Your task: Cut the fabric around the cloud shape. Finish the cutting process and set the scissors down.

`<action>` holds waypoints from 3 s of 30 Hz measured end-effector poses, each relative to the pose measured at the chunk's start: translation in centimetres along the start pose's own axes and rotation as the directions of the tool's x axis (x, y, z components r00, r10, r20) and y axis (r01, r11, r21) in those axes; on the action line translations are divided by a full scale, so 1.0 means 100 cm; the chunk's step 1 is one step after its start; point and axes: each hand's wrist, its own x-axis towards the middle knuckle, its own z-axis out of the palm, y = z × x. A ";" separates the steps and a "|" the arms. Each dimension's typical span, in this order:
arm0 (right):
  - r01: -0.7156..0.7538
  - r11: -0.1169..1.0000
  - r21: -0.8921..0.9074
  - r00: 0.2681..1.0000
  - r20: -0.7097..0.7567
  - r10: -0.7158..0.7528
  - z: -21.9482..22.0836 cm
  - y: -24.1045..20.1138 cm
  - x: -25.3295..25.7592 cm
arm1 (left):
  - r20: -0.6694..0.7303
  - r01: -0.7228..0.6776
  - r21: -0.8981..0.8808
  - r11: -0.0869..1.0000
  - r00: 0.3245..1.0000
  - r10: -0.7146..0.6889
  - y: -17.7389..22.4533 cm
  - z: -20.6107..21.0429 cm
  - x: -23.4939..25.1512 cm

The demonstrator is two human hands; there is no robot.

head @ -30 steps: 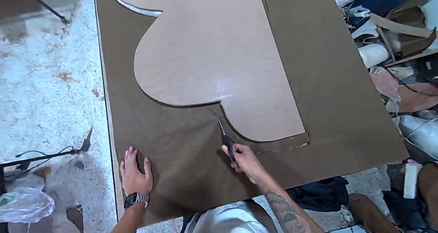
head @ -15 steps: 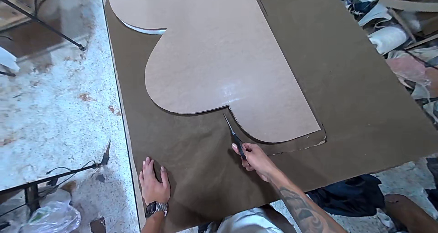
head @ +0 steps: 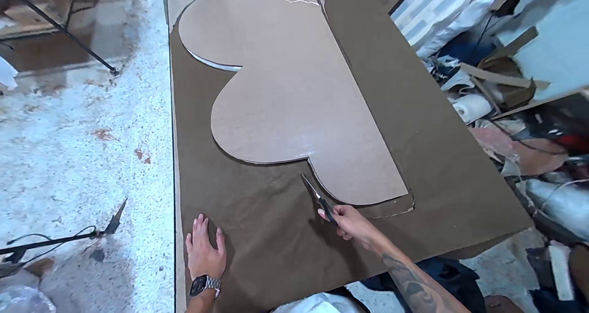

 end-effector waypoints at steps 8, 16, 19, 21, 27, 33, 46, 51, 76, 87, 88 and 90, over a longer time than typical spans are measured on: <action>0.084 0.791 -0.606 0.996 0.081 -0.044 -0.073 -0.074 0.029 | 0.008 0.033 0.008 0.999 0.999 -0.033 0.003 0.001 -0.003; 0.254 0.622 -0.741 0.947 0.321 -0.003 -0.118 -0.135 0.072 | 0.029 0.077 0.006 0.997 0.997 -0.078 0.004 0.002 -0.004; 0.296 0.623 -0.724 0.917 0.398 0.026 -0.127 -0.146 0.090 | 0.050 0.087 0.012 0.996 0.995 -0.087 0.004 0.000 0.001; 0.310 0.653 -0.691 0.886 0.459 0.064 -0.130 -0.154 0.098 | 0.073 0.099 0.009 0.995 0.992 -0.099 0.004 -0.001 0.001; 0.403 0.531 -0.746 0.832 0.540 0.127 -0.131 -0.176 0.121 | 0.080 0.087 0.013 0.996 0.993 -0.088 0.003 -0.002 0.005; 0.325 0.653 -0.684 0.810 0.557 0.180 -0.126 -0.175 0.130 | 0.126 0.102 0.036 0.994 0.986 -0.106 0.001 -0.004 0.006; 0.347 0.650 -0.676 0.799 0.576 0.173 -0.093 -0.180 0.128 | 0.089 0.083 0.043 0.996 0.992 -0.087 -0.003 -0.003 0.006; 0.299 0.723 -0.622 0.803 0.573 0.161 -0.089 -0.179 0.123 | 0.084 0.085 0.039 0.996 0.993 -0.088 -0.003 -0.004 0.006; 0.369 0.705 -0.606 0.805 0.587 0.083 -0.054 -0.181 0.138 | 0.078 0.066 -0.023 0.998 0.995 -0.064 -0.004 -0.003 0.006; 0.333 0.695 -0.637 0.810 0.571 0.135 -0.035 -0.200 0.131 | 0.039 0.062 0.000 0.998 0.997 -0.062 -0.007 0.002 0.006; 0.326 0.720 -0.613 0.811 0.573 0.121 -0.035 -0.195 0.131 | 0.039 0.065 0.005 0.998 0.997 -0.065 -0.007 0.003 0.005; 0.322 0.762 -0.562 0.802 0.590 0.095 -0.037 -0.186 0.133 | 0.031 0.066 0.018 0.998 0.997 -0.067 -0.007 0.004 0.006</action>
